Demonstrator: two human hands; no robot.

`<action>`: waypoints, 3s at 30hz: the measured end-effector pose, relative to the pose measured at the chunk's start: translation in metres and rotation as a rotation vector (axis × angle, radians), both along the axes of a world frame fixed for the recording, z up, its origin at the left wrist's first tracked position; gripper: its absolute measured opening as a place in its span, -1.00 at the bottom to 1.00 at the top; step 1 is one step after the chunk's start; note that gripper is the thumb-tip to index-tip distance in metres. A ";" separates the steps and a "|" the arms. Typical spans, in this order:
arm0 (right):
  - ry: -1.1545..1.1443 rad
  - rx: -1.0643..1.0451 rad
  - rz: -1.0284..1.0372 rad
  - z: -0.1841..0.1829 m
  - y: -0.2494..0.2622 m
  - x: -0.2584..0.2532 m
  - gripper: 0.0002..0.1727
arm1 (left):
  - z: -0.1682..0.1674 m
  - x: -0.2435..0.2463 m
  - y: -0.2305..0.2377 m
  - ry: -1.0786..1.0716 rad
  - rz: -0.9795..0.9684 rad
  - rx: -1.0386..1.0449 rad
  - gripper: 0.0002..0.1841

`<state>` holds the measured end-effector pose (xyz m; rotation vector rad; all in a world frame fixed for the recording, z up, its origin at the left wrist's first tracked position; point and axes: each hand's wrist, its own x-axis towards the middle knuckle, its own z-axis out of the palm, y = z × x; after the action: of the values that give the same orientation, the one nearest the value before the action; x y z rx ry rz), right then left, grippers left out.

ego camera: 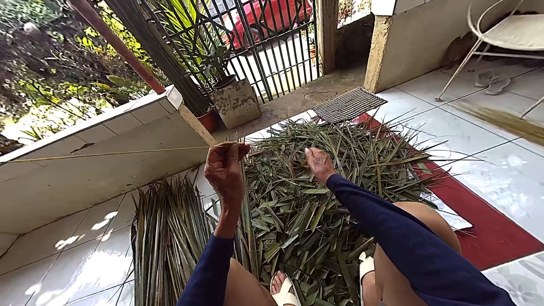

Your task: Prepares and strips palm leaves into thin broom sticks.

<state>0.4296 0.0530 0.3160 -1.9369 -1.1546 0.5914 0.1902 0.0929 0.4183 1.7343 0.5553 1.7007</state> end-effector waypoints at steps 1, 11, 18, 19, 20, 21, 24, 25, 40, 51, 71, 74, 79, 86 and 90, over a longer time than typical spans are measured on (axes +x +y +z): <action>0.006 0.050 -0.021 0.003 -0.001 0.002 -0.47 | 0.000 -0.003 0.001 -0.009 0.004 -0.006 -0.87; 0.175 0.438 0.256 0.034 -0.029 -0.044 -0.58 | -0.005 0.001 0.004 -0.103 -0.004 -0.161 -0.87; 0.150 0.457 0.258 0.046 -0.033 -0.075 -0.59 | -0.012 0.021 -0.002 -0.076 -0.028 -0.190 -0.86; 0.142 0.450 0.239 0.047 -0.032 -0.075 -0.59 | -0.013 0.023 -0.002 -0.072 -0.028 -0.182 -0.86; 0.137 0.435 0.226 0.048 -0.032 -0.074 -0.58 | -0.014 0.025 -0.002 -0.070 -0.027 -0.175 -0.86; 0.130 0.416 0.215 0.049 -0.031 -0.073 -0.58 | -0.015 0.026 -0.001 -0.066 -0.028 -0.168 -0.86; 0.103 0.364 0.187 0.051 -0.030 -0.069 -0.57 | -0.016 0.027 0.001 -0.062 -0.029 -0.155 -0.87; 0.098 0.351 0.174 0.049 -0.029 -0.066 -0.57 | -0.015 0.026 0.002 -0.069 -0.031 -0.153 -0.87; 0.134 0.184 0.113 0.018 -0.008 -0.037 -0.52 | -0.005 0.009 0.002 -0.108 0.026 -0.165 -0.88; 0.107 0.257 -0.027 0.007 -0.006 -0.011 -0.51 | 0.001 -0.019 0.011 -0.123 0.033 -0.102 -0.85; 0.169 0.404 0.285 0.043 -0.028 -0.064 -0.57 | -0.017 0.013 0.004 0.051 -0.088 -0.054 -0.84; 0.182 0.342 0.272 0.037 -0.022 -0.052 -0.54 | -0.014 0.012 0.003 0.050 -0.088 -0.041 -0.85; 0.225 0.367 0.291 0.048 -0.028 -0.052 -0.55 | -0.015 0.008 0.004 0.075 -0.081 -0.029 -0.85; 0.254 0.340 0.392 0.058 -0.033 -0.058 -0.57 | -0.016 0.006 0.003 0.154 -0.098 0.042 -0.83; 0.218 0.328 0.388 0.049 -0.027 -0.051 -0.56 | -0.017 0.006 0.004 0.157 -0.113 0.047 -0.84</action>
<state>0.3786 0.0260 0.3648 -1.3469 -1.3973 0.7430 0.1958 0.0965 0.4009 1.9077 0.4800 1.5194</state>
